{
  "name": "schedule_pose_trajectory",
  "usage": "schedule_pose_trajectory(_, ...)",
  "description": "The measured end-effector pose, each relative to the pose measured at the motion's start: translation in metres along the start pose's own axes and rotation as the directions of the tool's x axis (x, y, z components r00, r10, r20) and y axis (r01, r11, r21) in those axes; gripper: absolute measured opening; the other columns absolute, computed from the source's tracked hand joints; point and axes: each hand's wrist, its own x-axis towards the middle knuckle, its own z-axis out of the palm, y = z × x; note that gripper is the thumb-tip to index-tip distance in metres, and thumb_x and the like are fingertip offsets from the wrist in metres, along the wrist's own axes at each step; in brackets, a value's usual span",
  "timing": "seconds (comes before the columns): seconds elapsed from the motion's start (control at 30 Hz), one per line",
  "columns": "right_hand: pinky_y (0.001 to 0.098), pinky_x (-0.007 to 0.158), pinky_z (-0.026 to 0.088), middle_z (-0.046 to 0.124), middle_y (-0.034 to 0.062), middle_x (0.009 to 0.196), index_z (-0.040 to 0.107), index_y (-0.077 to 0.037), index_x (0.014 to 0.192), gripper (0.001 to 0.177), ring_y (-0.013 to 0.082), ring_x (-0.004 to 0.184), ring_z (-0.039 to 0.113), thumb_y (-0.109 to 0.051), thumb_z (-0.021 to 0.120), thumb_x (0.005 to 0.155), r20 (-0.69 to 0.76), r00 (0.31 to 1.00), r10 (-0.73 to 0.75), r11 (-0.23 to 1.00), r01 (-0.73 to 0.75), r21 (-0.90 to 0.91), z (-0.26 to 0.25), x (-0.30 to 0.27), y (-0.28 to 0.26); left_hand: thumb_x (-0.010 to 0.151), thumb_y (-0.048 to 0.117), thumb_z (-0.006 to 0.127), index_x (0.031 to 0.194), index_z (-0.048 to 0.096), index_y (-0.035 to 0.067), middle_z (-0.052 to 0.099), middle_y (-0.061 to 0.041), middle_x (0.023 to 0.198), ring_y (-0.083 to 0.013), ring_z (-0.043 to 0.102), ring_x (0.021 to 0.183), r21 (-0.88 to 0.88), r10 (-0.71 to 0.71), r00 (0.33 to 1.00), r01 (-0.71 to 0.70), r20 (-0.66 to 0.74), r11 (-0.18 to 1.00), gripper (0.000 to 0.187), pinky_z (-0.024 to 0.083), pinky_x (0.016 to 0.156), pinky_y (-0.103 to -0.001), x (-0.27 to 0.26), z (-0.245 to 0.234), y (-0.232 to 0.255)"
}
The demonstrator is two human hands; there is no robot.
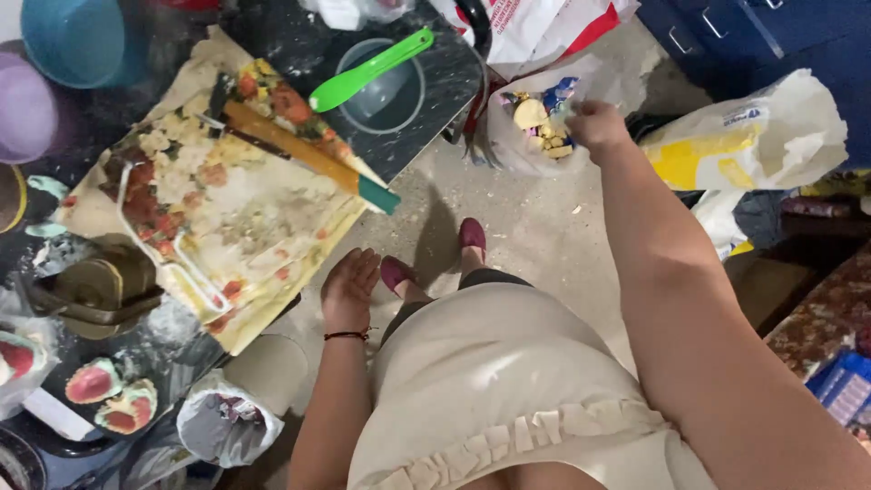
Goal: Cleaning and removing excess material from a dental mold using hands and a small tool.
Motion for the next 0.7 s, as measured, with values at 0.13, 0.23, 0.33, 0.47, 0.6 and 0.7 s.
schedule_pose_trajectory(0.13,0.0424,0.086,0.062,0.074,0.0173,0.112,0.069,-0.011,0.134,0.048,0.0288,0.09,0.078,-0.015,0.075,0.087,0.06,0.997,0.051,0.996,-0.055,0.068,0.003,0.068,0.04,0.102,0.027,0.058,0.139,0.061,-0.004,0.061,-0.031,0.141,-0.048,0.058,0.133,0.004,0.07,0.997,-0.07,0.024,0.998,0.049,0.043,0.114,-0.059,-0.013,0.042,-0.015)
schedule_pose_trajectory(0.23,0.0375,0.074,0.062,0.074,0.0128,0.098,0.076,-0.015,0.125,0.041,0.0254,0.08,0.076,-0.013,0.077,0.084,0.002,1.0,-0.024,1.0,0.024,-0.014,-0.009,0.06,0.019,0.098,0.026,0.064,0.135,0.064,-0.003,0.067,-0.028,0.134,-0.0434,0.065,0.126,0.007,0.104,0.994,-0.104,0.027,0.995,0.048,0.053,0.106,-0.053,-0.016,0.057,-0.025)
schedule_pose_trajectory(0.33,0.0329,0.065,0.057,0.066,0.0091,0.086,0.071,-0.007,0.11,0.026,0.0207,0.068,0.068,-0.007,0.077,0.085,0.03,0.996,-0.089,0.996,0.089,0.004,-0.01,0.097,0.043,0.099,0.024,0.063,0.135,0.066,-0.004,0.068,-0.029,0.132,-0.044,0.066,0.124,0.0,0.152,0.988,-0.152,0.025,0.988,0.045,0.055,0.102,-0.054,-0.021,0.066,-0.029)
schedule_pose_trajectory(0.47,0.041,0.074,0.054,0.068,0.0124,0.097,0.072,-0.012,0.107,0.027,0.0301,0.088,0.068,-0.007,0.077,0.082,0.119,0.992,-0.048,0.959,0.079,-0.272,-0.006,0.117,0.063,0.099,0.025,0.063,0.132,0.067,-0.001,0.071,-0.024,0.129,-0.0395,0.069,0.121,-0.015,0.193,0.981,-0.193,-0.004,0.981,0.042,0.057,0.101,-0.05,-0.031,0.08,-0.029)
schedule_pose_trajectory(0.6,0.0494,0.117,0.042,0.063,0.0174,0.144,0.064,-0.012,0.14,0.062,0.0378,0.138,0.054,-0.013,0.073,0.079,0.238,0.97,0.04,0.884,0.077,-0.462,0.007,0.095,0.05,0.099,0.023,0.062,0.135,0.065,-0.002,0.068,-0.026,0.132,-0.0447,0.065,0.125,-0.006,0.196,0.981,-0.196,-0.003,0.981,0.044,0.049,0.107,-0.058,-0.04,0.096,-0.025)
schedule_pose_trajectory(0.7,0.0573,0.125,0.031,0.036,0.0312,0.16,0.055,-0.001,0.152,0.079,0.0475,0.15,0.033,-0.029,0.079,0.082,0.326,0.942,-0.076,0.871,0.222,-0.438,0.025,0.086,0.05,0.099,0.031,0.062,0.144,0.06,0.002,0.065,-0.024,0.139,-0.0454,0.062,0.129,-0.033,0.22,0.972,-0.218,0.084,0.975,0.054,0.048,0.107,-0.059,-0.043,0.097,-0.031)
